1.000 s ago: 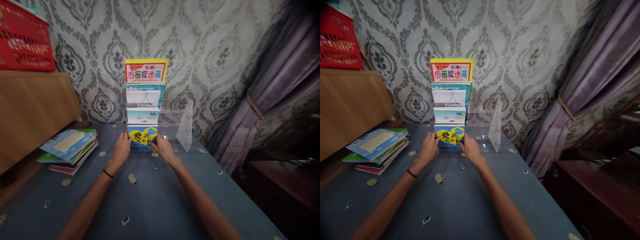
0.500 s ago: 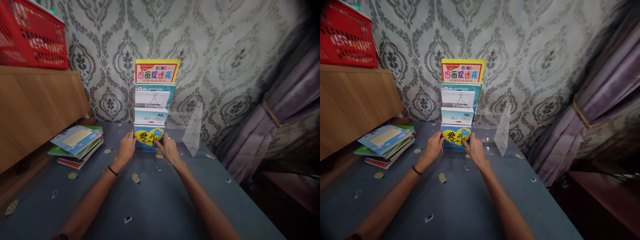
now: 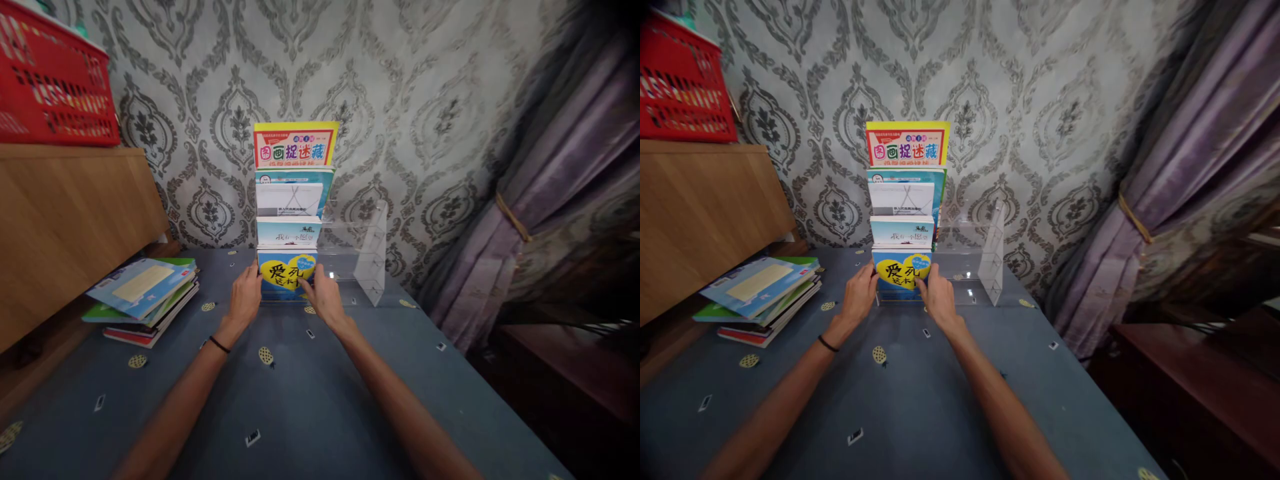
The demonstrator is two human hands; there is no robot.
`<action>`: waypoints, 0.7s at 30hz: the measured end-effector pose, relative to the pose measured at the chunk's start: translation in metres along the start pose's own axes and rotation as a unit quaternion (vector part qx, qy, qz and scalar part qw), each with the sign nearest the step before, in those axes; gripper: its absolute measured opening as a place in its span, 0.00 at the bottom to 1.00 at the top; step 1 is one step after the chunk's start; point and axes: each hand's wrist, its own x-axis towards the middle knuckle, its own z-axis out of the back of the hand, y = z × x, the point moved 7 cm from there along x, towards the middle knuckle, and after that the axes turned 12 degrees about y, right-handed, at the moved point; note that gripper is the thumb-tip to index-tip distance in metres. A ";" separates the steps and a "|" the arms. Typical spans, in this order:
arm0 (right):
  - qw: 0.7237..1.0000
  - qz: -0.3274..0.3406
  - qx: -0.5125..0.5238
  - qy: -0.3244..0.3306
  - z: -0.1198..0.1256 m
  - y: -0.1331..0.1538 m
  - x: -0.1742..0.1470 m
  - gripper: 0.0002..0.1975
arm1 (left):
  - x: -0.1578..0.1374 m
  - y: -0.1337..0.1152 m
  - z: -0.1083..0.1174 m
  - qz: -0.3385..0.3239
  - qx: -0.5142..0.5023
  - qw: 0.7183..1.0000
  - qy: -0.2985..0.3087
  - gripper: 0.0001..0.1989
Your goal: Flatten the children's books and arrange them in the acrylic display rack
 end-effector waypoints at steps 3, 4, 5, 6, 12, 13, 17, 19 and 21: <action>1.000 -0.011 0.010 -0.004 0.003 0.003 -0.003 0.09 | 0.000 0.000 0.002 -0.007 -0.009 1.000 -0.004 0.14; 1.000 -0.022 0.006 -0.004 0.004 0.004 -0.004 0.09 | 0.000 0.000 0.002 -0.009 -0.013 1.000 -0.006 0.15; 0.999 -0.034 -0.002 -0.001 0.005 0.005 -0.006 0.09 | 0.000 0.000 0.003 -0.011 -0.017 1.000 -0.007 0.15; 0.999 -0.047 -0.013 0.005 0.006 0.007 -0.008 0.10 | 0.000 0.000 0.003 -0.012 -0.021 1.000 -0.007 0.15; 0.992 -0.083 -0.076 0.051 0.006 0.012 -0.016 0.14 | 0.001 -0.001 0.001 -0.009 -0.028 1.000 0.003 0.15; 0.991 -0.082 -0.087 0.053 0.005 0.012 -0.016 0.14 | 0.000 0.000 0.001 -0.009 -0.028 1.000 0.003 0.15; 0.990 -0.050 -0.125 0.033 0.003 0.012 -0.014 0.14 | 0.000 0.001 0.000 -0.007 -0.028 1.000 -0.002 0.15; 0.991 -0.044 -0.125 0.030 0.000 0.011 -0.013 0.15 | 0.001 0.002 -0.001 -0.007 -0.025 1.000 0.002 0.14; 0.991 -0.046 -0.119 0.032 -0.001 0.010 -0.012 0.17 | 0.001 0.002 -0.003 -0.006 -0.024 1.000 0.013 0.13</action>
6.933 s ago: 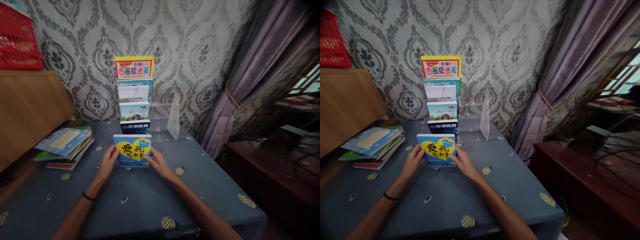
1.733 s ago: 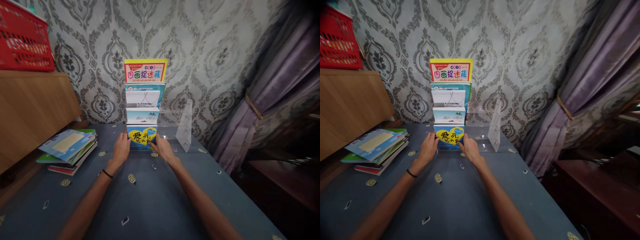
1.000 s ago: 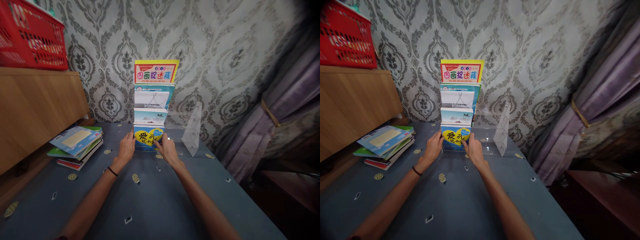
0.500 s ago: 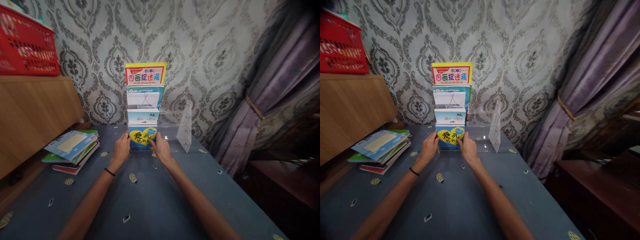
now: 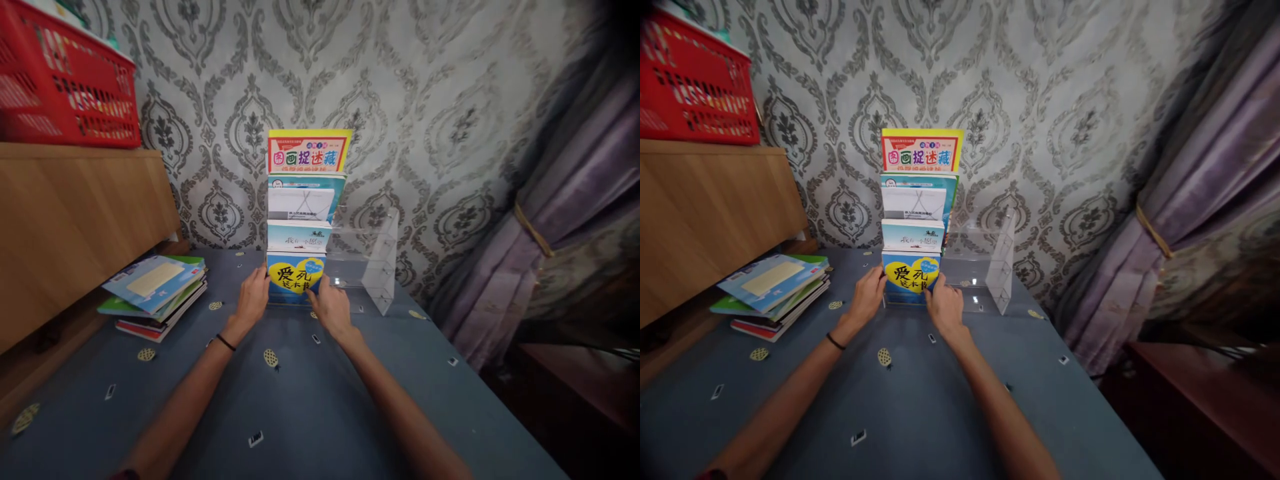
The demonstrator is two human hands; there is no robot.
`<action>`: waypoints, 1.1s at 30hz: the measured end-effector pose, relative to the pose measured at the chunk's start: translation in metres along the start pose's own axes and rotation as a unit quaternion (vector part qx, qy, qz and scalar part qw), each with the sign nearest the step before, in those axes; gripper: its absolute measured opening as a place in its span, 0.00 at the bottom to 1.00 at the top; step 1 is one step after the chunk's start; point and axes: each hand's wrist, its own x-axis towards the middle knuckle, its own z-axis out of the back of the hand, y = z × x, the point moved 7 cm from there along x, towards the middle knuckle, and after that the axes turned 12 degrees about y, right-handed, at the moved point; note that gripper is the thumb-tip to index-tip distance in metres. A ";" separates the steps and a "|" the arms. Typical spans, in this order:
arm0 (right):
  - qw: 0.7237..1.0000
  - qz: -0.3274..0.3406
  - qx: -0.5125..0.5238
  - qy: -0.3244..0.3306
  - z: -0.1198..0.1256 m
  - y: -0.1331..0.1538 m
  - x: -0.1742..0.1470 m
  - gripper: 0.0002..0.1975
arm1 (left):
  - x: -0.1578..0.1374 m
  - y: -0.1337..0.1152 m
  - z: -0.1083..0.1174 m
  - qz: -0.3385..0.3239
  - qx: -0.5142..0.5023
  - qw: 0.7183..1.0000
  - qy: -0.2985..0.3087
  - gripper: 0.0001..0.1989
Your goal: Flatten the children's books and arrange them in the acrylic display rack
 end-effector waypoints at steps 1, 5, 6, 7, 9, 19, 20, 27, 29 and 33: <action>1.000 0.001 0.001 0.000 0.000 0.000 0.000 0.18 | 0.000 0.000 -0.001 0.003 0.000 1.000 0.006 0.13; 1.000 -0.011 -0.009 0.011 0.000 0.001 0.000 0.16 | 0.001 0.001 -0.003 0.028 0.002 0.999 0.023 0.12; 1.000 -0.014 -0.012 0.016 -0.001 0.001 0.000 0.14 | 0.001 0.001 -0.003 0.033 0.002 0.999 0.024 0.11; 1.000 -0.017 -0.014 0.021 -0.001 0.001 0.000 0.13 | 0.001 0.001 -0.003 0.036 0.001 0.999 0.025 0.11; 0.999 -0.018 -0.014 0.025 -0.002 0.000 0.001 0.12 | 0.001 0.000 -0.003 0.032 -0.001 0.999 0.025 0.12; 0.998 -0.030 0.036 0.042 -0.001 -0.003 0.000 0.11 | 0.000 -0.001 0.001 0.006 0.000 1.000 0.015 0.11; 0.998 -0.030 0.038 0.043 -0.001 -0.003 0.000 0.12 | 0.000 -0.001 0.002 0.003 -0.002 1.000 0.012 0.10; 0.997 -0.012 0.048 0.056 0.002 -0.007 0.001 0.14 | 0.001 -0.003 0.005 -0.015 -0.001 1.000 0.004 0.09; 0.995 0.007 0.078 0.069 0.004 -0.013 0.004 0.15 | 0.001 -0.004 0.006 -0.020 0.008 1.000 0.000 0.09; 0.986 0.038 0.141 0.079 0.015 -0.027 0.009 0.19 | 0.002 -0.004 0.008 -0.029 0.018 0.999 0.002 0.09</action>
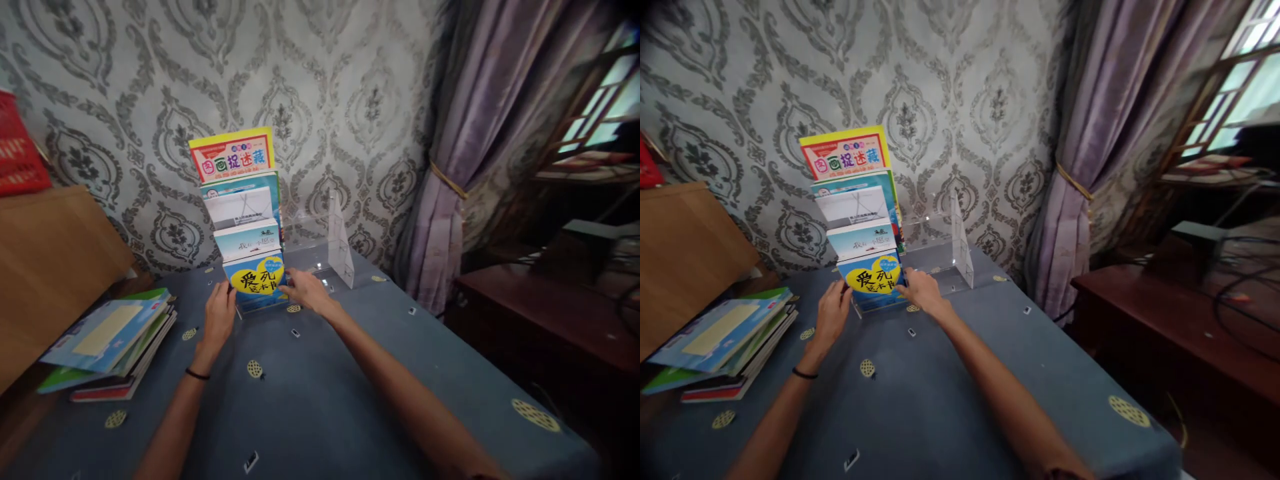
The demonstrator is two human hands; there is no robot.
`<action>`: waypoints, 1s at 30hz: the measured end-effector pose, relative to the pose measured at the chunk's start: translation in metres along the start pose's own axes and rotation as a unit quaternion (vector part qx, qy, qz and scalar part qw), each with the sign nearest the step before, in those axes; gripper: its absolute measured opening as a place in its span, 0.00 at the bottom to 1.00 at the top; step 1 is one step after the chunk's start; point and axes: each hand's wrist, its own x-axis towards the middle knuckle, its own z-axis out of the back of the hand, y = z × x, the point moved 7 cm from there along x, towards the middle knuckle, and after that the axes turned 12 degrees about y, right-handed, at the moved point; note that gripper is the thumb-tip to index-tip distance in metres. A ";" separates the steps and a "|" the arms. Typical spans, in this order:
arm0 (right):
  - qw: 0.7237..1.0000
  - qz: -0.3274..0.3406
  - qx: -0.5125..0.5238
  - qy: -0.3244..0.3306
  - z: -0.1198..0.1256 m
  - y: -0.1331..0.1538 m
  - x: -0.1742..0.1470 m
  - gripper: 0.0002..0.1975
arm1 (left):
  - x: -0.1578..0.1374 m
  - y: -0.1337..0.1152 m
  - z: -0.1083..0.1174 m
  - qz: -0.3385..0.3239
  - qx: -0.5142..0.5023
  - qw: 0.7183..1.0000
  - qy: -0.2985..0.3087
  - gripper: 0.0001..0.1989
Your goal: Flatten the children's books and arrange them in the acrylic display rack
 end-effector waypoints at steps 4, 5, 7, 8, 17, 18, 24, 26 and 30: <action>0.999 0.017 0.042 -0.012 0.019 -0.010 -0.002 0.22 | 0.001 0.001 0.000 -0.009 -0.013 1.000 0.008 0.09; 0.998 0.020 0.050 -0.019 0.023 -0.012 -0.002 0.22 | 0.001 0.001 0.001 -0.010 -0.019 1.000 0.007 0.09; 0.996 0.028 0.070 -0.044 0.030 -0.014 -0.003 0.20 | 0.001 0.001 0.001 -0.008 -0.032 0.999 0.008 0.09; 0.994 0.035 0.082 -0.060 0.033 -0.014 -0.004 0.18 | 0.001 0.001 0.001 -0.005 -0.039 0.999 0.009 0.09; 0.974 0.111 0.154 -0.127 0.035 -0.001 -0.006 0.17 | 0.001 -0.004 0.006 -0.004 -0.049 0.999 0.010 0.12; 0.974 0.108 0.152 -0.125 0.035 -0.001 -0.007 0.17 | 0.001 -0.005 0.006 -0.004 -0.046 0.999 0.011 0.12; 0.979 0.078 0.144 -0.120 0.035 -0.003 -0.008 0.14 | 0.000 -0.003 0.004 -0.002 -0.046 0.999 0.018 0.12; 0.981 0.075 0.139 -0.116 0.034 -0.002 -0.008 0.12 | 0.000 -0.002 0.003 -0.001 -0.052 0.999 0.015 0.12; 0.985 0.070 0.122 -0.102 0.030 0.000 -0.007 0.09 | 0.000 -0.003 0.003 0.000 -0.055 0.998 0.014 0.12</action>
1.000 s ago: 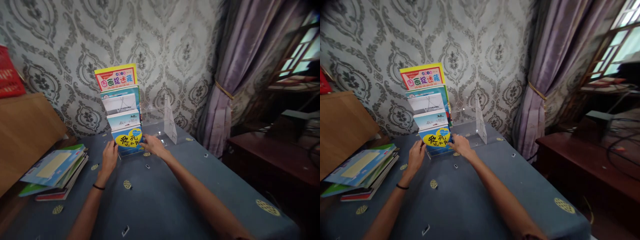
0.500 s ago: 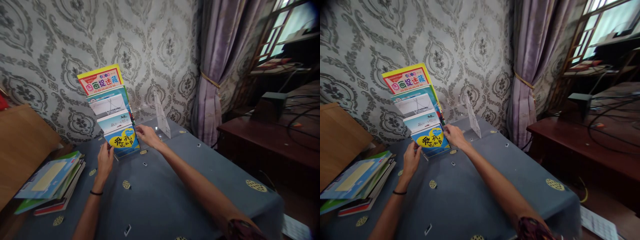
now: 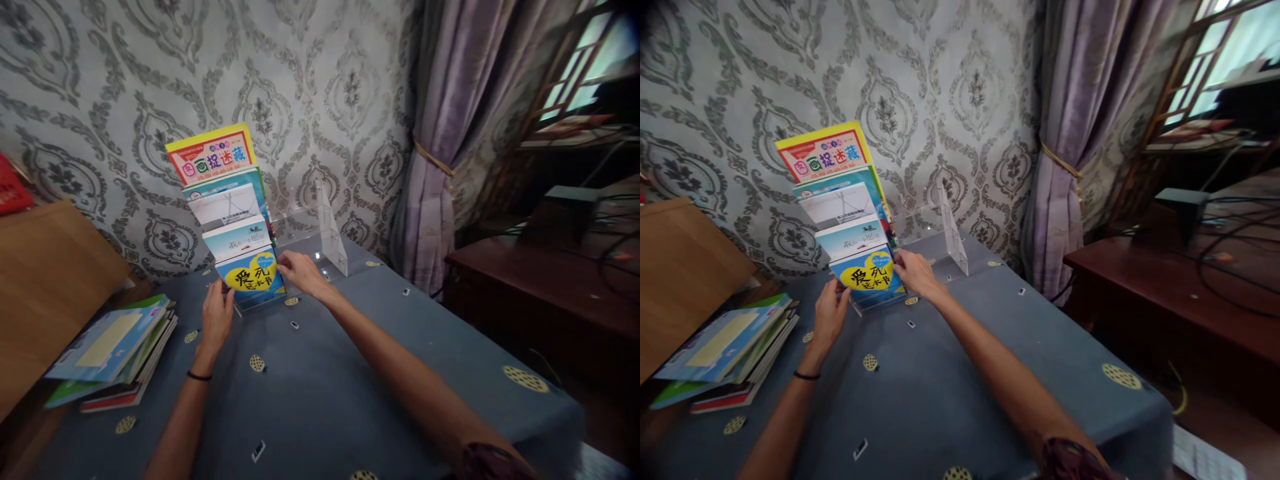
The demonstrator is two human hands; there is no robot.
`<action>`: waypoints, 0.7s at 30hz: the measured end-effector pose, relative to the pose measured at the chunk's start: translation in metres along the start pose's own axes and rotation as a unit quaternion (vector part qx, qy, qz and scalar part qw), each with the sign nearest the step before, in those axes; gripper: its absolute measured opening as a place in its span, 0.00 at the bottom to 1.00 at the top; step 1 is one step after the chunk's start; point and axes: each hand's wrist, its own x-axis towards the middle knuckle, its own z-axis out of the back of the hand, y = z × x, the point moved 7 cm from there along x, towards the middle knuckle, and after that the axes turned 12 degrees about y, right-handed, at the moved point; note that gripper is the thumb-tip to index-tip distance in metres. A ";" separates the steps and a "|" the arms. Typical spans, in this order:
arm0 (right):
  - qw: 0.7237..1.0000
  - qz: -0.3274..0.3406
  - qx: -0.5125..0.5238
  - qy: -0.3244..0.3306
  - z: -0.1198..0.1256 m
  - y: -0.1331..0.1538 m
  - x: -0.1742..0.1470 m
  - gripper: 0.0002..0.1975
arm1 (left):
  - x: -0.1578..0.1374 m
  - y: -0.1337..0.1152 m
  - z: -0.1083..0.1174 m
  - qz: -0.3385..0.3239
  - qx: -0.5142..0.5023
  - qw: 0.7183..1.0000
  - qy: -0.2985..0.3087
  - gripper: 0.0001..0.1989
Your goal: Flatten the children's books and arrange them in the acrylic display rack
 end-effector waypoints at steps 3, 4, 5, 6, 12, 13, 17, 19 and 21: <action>1.000 -0.006 -0.015 0.009 -0.005 -0.003 0.002 0.07 | -0.001 -0.002 0.000 0.004 0.000 1.000 0.003 0.11; 1.000 -0.007 -0.019 0.012 -0.006 -0.004 0.003 0.07 | -0.001 -0.002 0.000 0.007 -0.001 1.000 0.004 0.12; 1.000 -0.008 -0.022 0.015 -0.008 -0.006 0.004 0.07 | -0.001 -0.002 0.000 0.010 -0.001 1.000 0.005 0.12; 0.999 -0.007 -0.024 0.020 -0.010 -0.007 0.005 0.08 | -0.001 -0.002 0.001 0.012 -0.002 1.000 0.007 0.13; 0.999 0.010 -0.028 0.026 -0.015 -0.016 0.010 0.08 | 0.002 0.007 0.007 -0.001 -0.072 0.997 0.007 0.23; 0.999 0.015 -0.023 0.025 -0.016 -0.017 0.011 0.08 | 0.003 0.012 0.009 0.000 -0.098 0.995 0.003 0.23; 0.999 0.028 -0.004 0.022 -0.021 -0.028 0.016 0.08 | 0.006 0.036 0.015 0.039 -0.196 0.979 -0.033 0.21; 0.999 0.031 -0.017 0.009 -0.025 -0.035 0.016 0.08 | 0.008 0.048 0.014 0.063 -0.242 0.967 -0.039 0.21; 0.999 0.035 -0.032 -0.013 -0.030 -0.043 0.013 0.10 | 0.010 0.056 0.010 0.080 -0.280 0.956 -0.037 0.21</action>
